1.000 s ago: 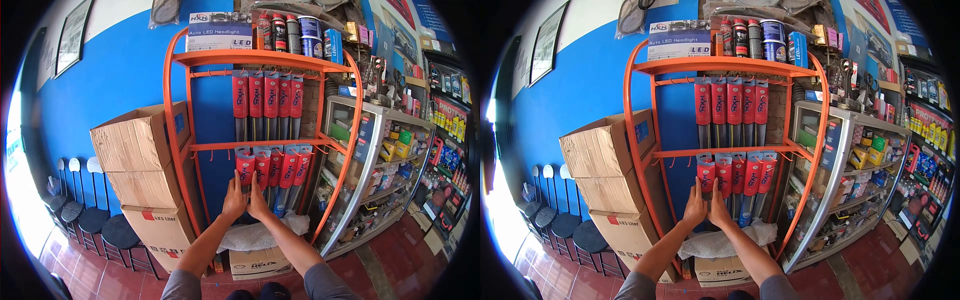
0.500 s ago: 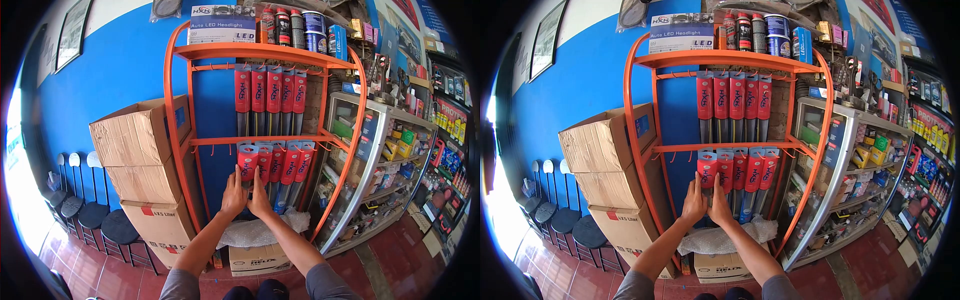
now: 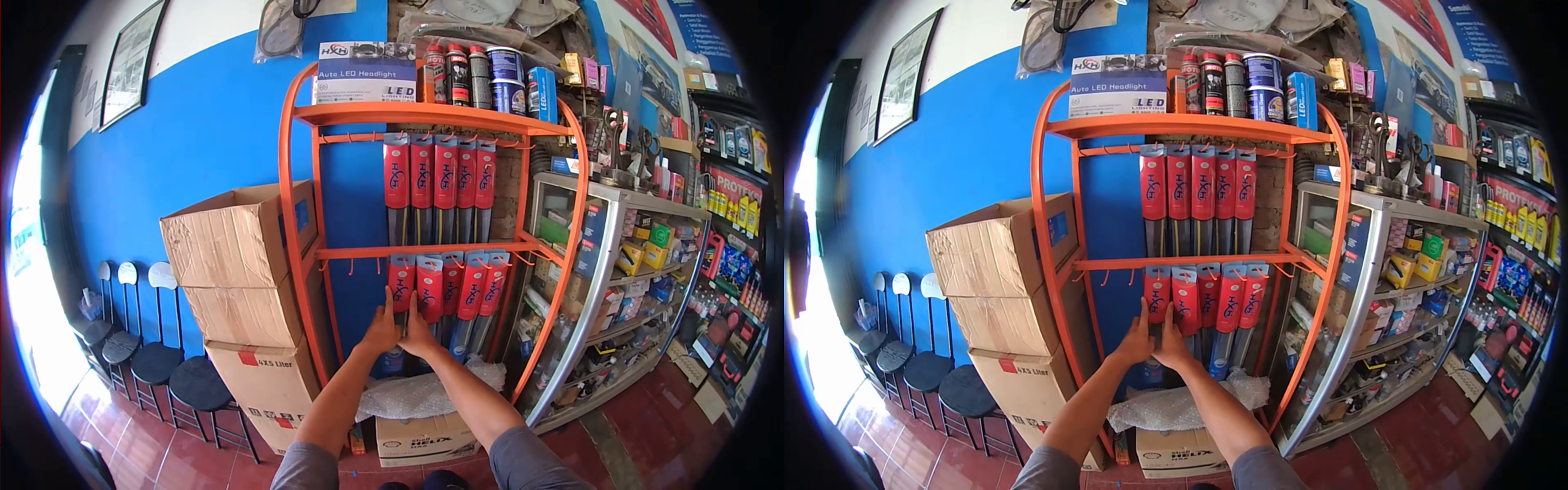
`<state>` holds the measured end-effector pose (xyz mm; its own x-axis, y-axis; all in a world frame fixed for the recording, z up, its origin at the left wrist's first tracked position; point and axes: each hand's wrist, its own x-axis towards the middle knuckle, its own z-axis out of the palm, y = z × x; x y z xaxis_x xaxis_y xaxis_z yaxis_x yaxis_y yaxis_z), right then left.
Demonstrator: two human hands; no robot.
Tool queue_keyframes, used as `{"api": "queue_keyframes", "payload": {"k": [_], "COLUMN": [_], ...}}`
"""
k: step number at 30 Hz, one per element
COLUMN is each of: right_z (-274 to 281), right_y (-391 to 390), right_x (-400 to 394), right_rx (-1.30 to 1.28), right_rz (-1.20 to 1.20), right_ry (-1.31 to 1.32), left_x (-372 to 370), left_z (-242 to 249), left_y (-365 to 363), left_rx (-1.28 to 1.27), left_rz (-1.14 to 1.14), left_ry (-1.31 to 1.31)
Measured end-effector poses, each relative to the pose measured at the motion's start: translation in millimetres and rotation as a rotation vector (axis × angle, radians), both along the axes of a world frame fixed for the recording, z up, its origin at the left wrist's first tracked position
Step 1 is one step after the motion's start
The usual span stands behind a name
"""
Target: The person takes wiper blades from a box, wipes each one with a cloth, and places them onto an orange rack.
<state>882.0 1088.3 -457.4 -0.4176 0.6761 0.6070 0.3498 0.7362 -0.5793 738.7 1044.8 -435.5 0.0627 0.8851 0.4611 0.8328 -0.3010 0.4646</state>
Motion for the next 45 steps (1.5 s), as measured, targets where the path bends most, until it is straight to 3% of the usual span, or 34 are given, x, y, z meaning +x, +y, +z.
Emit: {"api": "queue_keyframes", "payload": {"k": [4, 6, 7, 14, 21, 26, 34, 36, 43, 45], "right_z": [-21.3, -25.7, -16.4, 0.5, 3.0, 60.5, 215.1, 265.0, 360.7, 374.6], "right_y": [-10.6, -20.4, -34.6, -85.1, -98.9, -119.8, -176.9, -208.2, -300.3, -323.8], "right_x": [12.8, 26.9, 36.6, 64.2, 76.9, 83.6, 122.1, 128.3, 122.1, 116.2], "right_rx": [0.044, -0.047, -0.153, -0.137, -0.208, -0.34, -0.438, -0.48, -0.422, -0.408], "right_rz": [-0.076, 0.043, -0.011, -0.131, -0.131, -0.248, -0.409, -0.43, -0.427, -0.412], "right_ry": [-0.092, -0.059, -0.124, -0.132, -0.079, -0.134, -0.197, -0.357, -0.484, -0.483], "left_x": [-13.4, -17.5, -17.6, 0.9, 14.7, 18.2, 14.2, 14.0, 16.4, 11.8], "left_z": [-25.2, -42.0, -44.7, -32.5, -54.3, 13.2, 175.6, 216.8, 285.5, 306.8], "left_y": [-13.1, -23.7, -33.4, -105.3, -96.0, -119.8, -183.5, -207.5, -291.2, -319.1], "left_rx": [-0.231, -0.31, -0.312, -0.355, -0.303, -0.407, -0.446, -0.487, -0.589, -0.489], "left_rz": [-0.05, -0.009, -0.009, 0.021, 0.007, -0.012, -0.006, 0.011, 0.059, 0.036], "left_ry": [-0.15, -0.073, -0.075, -0.103, -0.071, -0.169, -0.199, -0.202, -0.156, -0.079]}}
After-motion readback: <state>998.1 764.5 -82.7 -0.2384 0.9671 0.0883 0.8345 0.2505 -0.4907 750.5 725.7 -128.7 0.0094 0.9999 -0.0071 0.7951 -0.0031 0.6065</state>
